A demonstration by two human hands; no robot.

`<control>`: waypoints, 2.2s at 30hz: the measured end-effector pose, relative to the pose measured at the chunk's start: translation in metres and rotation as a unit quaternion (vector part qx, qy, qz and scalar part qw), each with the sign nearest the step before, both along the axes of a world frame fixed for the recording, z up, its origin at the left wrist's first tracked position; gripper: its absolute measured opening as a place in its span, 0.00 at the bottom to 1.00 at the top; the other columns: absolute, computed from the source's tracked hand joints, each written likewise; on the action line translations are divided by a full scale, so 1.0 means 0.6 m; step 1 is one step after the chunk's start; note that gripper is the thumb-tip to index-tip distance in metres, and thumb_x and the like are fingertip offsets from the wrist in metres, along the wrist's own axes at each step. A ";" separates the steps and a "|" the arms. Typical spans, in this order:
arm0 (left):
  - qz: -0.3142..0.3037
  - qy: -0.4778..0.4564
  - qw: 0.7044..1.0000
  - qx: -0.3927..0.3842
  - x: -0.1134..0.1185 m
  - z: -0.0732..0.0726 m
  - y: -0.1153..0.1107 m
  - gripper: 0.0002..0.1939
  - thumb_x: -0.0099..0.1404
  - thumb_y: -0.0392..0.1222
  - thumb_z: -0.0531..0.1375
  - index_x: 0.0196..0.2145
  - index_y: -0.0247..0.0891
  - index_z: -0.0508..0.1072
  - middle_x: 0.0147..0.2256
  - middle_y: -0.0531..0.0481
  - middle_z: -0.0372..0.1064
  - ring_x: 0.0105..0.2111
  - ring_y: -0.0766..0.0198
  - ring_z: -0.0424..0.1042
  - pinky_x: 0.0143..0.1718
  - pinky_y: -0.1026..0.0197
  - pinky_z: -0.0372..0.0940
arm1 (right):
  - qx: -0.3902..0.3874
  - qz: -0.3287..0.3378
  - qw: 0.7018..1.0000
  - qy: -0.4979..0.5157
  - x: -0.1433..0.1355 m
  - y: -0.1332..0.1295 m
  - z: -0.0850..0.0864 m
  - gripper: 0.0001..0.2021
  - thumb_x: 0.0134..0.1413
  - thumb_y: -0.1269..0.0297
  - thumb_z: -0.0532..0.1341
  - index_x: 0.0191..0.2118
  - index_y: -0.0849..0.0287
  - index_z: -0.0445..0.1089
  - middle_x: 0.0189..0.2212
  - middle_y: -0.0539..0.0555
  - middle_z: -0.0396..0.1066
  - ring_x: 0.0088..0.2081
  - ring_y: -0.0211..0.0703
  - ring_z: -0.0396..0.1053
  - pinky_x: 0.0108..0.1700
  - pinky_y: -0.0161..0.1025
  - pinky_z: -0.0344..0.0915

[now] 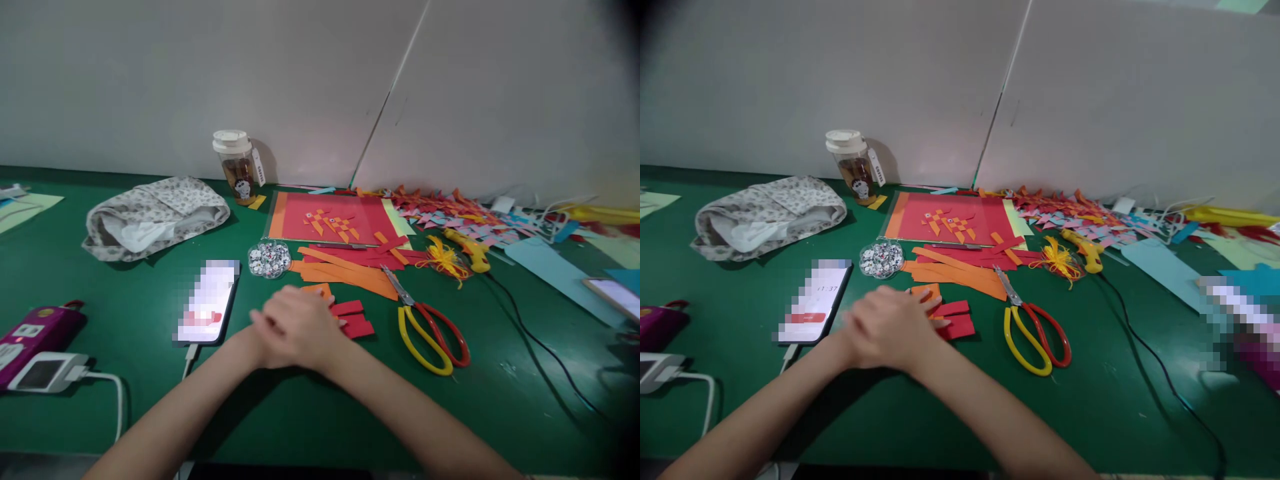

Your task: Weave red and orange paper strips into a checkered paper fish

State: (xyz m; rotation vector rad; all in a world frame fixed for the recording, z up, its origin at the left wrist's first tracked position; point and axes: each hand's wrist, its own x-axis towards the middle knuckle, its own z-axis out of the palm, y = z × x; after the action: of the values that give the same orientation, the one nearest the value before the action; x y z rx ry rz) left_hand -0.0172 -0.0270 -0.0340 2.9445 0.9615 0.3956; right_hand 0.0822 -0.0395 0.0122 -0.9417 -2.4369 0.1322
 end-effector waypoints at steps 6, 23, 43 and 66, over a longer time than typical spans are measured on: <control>0.027 -0.059 0.997 -0.047 -0.004 0.034 0.020 0.21 0.59 0.27 0.48 0.50 0.33 0.62 0.54 0.44 0.62 0.57 0.60 0.55 0.59 0.53 0.51 | -0.031 -0.180 0.974 0.137 0.150 0.030 -0.021 0.06 0.57 0.66 0.53 0.31 0.58 0.65 0.26 0.52 0.66 0.30 0.40 0.64 0.34 0.36 0.62; 0.064 0.006 0.997 -0.044 -0.010 0.003 0.037 0.30 0.60 0.26 0.49 0.59 0.45 0.56 0.62 0.49 0.50 0.62 0.57 0.46 0.60 0.49 0.45 | -0.122 -0.054 0.987 -0.089 0.140 0.021 -0.052 0.12 0.56 0.68 0.52 0.45 0.62 0.66 0.40 0.60 0.70 0.42 0.49 0.64 0.43 0.47 0.61; 0.064 -0.027 0.997 -0.040 -0.010 0.011 0.039 0.29 0.61 0.26 0.48 0.58 0.45 0.57 0.60 0.47 0.53 0.60 0.56 0.51 0.58 0.48 0.48 | -0.132 -0.072 0.988 -0.018 0.174 0.018 -0.029 0.08 0.55 0.68 0.56 0.40 0.59 0.68 0.28 0.52 0.66 0.32 0.43 0.62 0.37 0.40 0.59; -0.030 -0.041 0.996 -0.071 0.036 0.027 0.008 0.13 0.65 0.32 0.50 0.43 0.42 0.68 0.49 0.47 0.63 0.50 0.57 0.59 0.57 0.49 0.48 | -0.183 -0.054 0.980 -0.050 0.216 0.006 -0.042 0.06 0.51 0.69 0.59 0.36 0.57 0.67 0.33 0.53 0.68 0.37 0.44 0.62 0.40 0.42 0.58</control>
State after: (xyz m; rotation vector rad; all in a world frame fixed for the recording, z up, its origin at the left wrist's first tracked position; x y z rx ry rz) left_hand 0.0042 -0.0222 -0.0181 2.7983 0.8522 0.4249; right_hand 0.2119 -0.0362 -0.0130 -1.2639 -2.4935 0.5187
